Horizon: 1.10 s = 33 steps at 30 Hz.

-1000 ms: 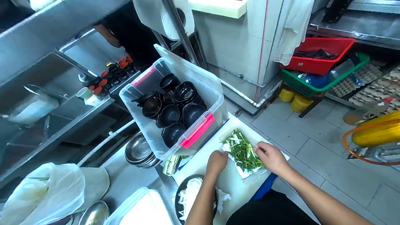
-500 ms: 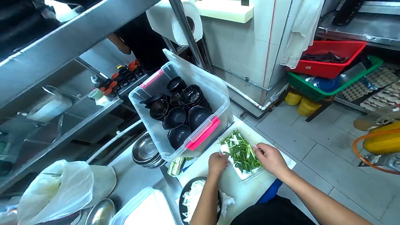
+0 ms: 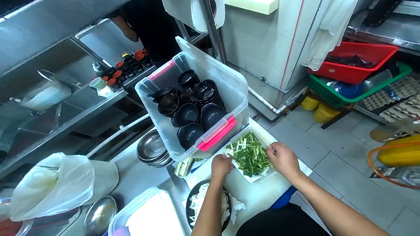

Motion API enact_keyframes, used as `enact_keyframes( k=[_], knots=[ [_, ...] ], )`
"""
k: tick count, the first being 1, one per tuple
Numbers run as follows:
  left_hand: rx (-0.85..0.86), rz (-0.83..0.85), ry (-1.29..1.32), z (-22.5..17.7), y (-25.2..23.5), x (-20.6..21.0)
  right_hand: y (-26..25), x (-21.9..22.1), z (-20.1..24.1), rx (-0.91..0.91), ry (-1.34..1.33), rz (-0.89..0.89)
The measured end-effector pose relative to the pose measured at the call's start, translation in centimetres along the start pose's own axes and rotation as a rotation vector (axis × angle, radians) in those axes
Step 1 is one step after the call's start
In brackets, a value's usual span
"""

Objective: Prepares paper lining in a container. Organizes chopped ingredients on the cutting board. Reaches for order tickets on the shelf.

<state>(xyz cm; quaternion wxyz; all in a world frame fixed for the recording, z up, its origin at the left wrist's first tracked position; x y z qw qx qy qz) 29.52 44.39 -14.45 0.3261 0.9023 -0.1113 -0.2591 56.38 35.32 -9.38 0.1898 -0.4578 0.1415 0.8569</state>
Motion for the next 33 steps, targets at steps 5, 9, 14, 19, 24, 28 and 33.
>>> enact_keyframes(
  k=[5,9,14,19,24,28,33],
  knots=[
    [0.049,-0.054,-0.143,-0.7,-0.8,-1.9,-0.6,-0.7,0.7,-0.040,0.081,-0.015],
    [0.054,-0.096,-0.225,-0.3,-1.7,-3.0,-0.8,-1.7,1.4,-0.075,0.121,-0.054],
    [0.092,-0.120,-0.377,-0.3,-1.9,-3.7,-1.1,-3.3,1.3,-0.065,0.168,-0.065],
    [0.082,-0.133,-0.498,-1.5,-0.3,-4.1,-0.6,-5.3,2.2,-0.108,0.221,-0.099],
    [0.143,-0.131,-0.440,-1.7,1.0,-4.4,-0.2,-6.8,3.2,-0.181,0.269,-0.142],
    [0.147,-0.120,-0.442,-1.6,1.8,-4.5,0.1,-7.7,3.9,-0.242,0.283,-0.190],
    [0.166,-0.099,-0.418,-1.2,2.9,-4.6,0.1,-8.4,2.9,-0.265,0.281,-0.211]
  ],
)
Point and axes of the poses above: each hand's wrist, its own y-axis away from the middle knuckle, its own x-axis out of the palm, z = x × y, the point moved 10 cm from there along -y, towards the middle knuckle, and after that the axes turned 4 degrees about y, right-handed, at the moved point
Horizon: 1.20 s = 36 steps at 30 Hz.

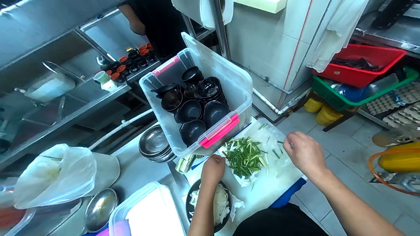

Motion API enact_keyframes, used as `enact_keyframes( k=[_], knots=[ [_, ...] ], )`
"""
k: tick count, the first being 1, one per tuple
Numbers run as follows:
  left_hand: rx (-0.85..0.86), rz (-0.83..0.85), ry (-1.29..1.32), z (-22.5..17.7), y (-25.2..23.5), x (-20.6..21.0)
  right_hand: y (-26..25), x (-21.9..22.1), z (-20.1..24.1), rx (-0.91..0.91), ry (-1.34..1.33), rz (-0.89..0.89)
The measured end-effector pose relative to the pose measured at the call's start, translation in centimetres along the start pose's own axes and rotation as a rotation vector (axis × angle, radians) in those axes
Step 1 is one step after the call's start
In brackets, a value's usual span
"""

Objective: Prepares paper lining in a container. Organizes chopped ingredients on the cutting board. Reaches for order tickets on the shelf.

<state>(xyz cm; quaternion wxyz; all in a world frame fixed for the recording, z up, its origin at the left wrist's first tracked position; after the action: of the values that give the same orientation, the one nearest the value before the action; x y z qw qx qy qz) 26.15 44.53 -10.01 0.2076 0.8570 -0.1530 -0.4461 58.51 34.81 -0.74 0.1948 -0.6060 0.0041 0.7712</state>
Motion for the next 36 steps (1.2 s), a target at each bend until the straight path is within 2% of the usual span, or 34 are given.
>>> enact_keyframes(
  k=[9,14,18,22,26,29,34,36],
  knots=[
    [0.068,-0.047,0.020,-1.1,1.6,-0.8,1.5,-2.9,-0.2,-0.051,-0.035,-0.144],
    [0.145,-0.018,0.033,-1.9,1.9,0.1,2.3,0.4,1.5,-0.174,0.011,0.006],
    [0.173,0.006,0.030,-2.0,2.1,0.7,2.5,0.2,1.4,-0.175,-0.011,-0.040],
    [0.189,0.012,0.024,-1.8,2.2,0.7,3.1,-1.4,1.6,-0.169,-0.050,-0.159],
    [0.191,0.008,0.017,-1.7,2.4,0.8,3.2,1.0,2.0,-0.185,-0.017,-0.035],
    [0.203,0.010,0.019,-1.9,2.6,0.9,2.8,0.8,2.0,-0.184,-0.033,-0.059],
    [0.208,0.003,0.021,-1.9,3.0,0.4,2.8,-1.6,1.6,-0.176,-0.072,-0.200],
    [0.221,-0.008,0.019,-1.9,3.2,0.4,2.6,-0.3,1.6,-0.181,-0.042,-0.107]
  ],
)
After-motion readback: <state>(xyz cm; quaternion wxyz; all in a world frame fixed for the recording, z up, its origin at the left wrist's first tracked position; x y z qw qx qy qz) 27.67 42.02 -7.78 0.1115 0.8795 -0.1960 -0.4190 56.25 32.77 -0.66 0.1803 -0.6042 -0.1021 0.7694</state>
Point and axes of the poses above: each hand's wrist, its own y-axis away from the middle knuckle, its own x-axis out of the palm, z = x × y, the point moved 10 cm from there along -y, towards the middle knuckle, and after that the axes turned 4 degrees about y, right-handed, at the moved point
